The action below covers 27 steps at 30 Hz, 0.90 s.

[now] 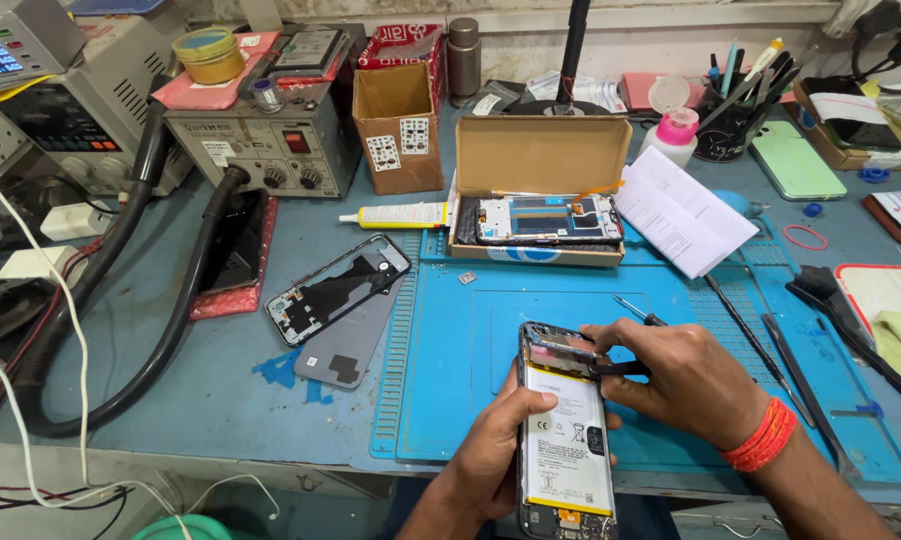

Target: The person repairs a smartphone at a workbench. They first work on a phone connected to a charging cable, then use a screwdriver to unscrew components, lift out the battery with a pry tool, and use tweezers to detach and reposition the motherboard inside the phone frame.

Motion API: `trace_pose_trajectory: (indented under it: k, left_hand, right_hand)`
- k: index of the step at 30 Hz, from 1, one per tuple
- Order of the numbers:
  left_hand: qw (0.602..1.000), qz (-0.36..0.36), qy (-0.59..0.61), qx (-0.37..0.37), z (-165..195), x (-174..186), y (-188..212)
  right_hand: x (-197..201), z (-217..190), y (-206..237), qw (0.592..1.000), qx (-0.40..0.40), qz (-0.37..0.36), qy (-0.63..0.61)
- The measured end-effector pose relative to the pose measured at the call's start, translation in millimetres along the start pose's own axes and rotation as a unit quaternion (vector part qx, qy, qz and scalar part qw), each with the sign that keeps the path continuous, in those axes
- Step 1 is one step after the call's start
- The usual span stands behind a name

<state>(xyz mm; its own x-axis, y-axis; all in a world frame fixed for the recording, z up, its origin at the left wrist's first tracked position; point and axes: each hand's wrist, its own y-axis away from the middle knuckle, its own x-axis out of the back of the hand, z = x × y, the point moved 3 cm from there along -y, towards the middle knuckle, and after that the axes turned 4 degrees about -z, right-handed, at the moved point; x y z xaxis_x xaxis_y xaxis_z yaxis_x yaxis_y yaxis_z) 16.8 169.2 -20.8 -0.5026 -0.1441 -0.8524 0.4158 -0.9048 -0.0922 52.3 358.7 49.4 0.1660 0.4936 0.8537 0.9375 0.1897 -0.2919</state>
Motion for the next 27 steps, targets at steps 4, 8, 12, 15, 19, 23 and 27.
trace_pose_trajectory:
  k: [4, 8, 12, 15, 19, 23, 27]
  left_hand:
    - [1.0, 0.008, 0.011, 0.001, 0.1, -0.8, 0.2]
    - [1.0, 0.006, 0.012, 0.001, 0.5, -1.1, 1.2]
    - [1.0, 0.008, 0.015, 0.006, 0.8, -1.2, 1.3]
    - [1.0, 0.008, 0.016, 0.006, 1.0, -1.8, 1.4]
    - [1.0, 0.008, 0.013, 0.006, 1.5, -1.8, 1.4]
    - [1.0, 0.008, 0.014, 0.006, 1.4, -1.3, 1.5]
    - [1.0, 0.009, 0.015, 0.008, 1.3, -0.7, 1.4]
  right_hand:
    - [-2.3, 1.8, 0.5, 1.0, 0.003, 0.004, 0.015]
    - [-4.0, 0.9, 0.5, 1.0, 0.003, 0.011, 0.014]
    - [-5.4, 2.1, 0.0, 0.999, -0.033, -0.005, 0.004]
    - [-5.8, 2.2, -0.2, 0.999, -0.043, -0.005, -0.011]
    - [-6.8, 2.6, -0.4, 0.998, -0.056, -0.005, -0.006]
    - [-7.8, 2.8, 0.2, 0.999, -0.048, 0.006, -0.004]
    - [-9.5, 6.1, 1.5, 0.999, -0.05, 0.014, -0.011]
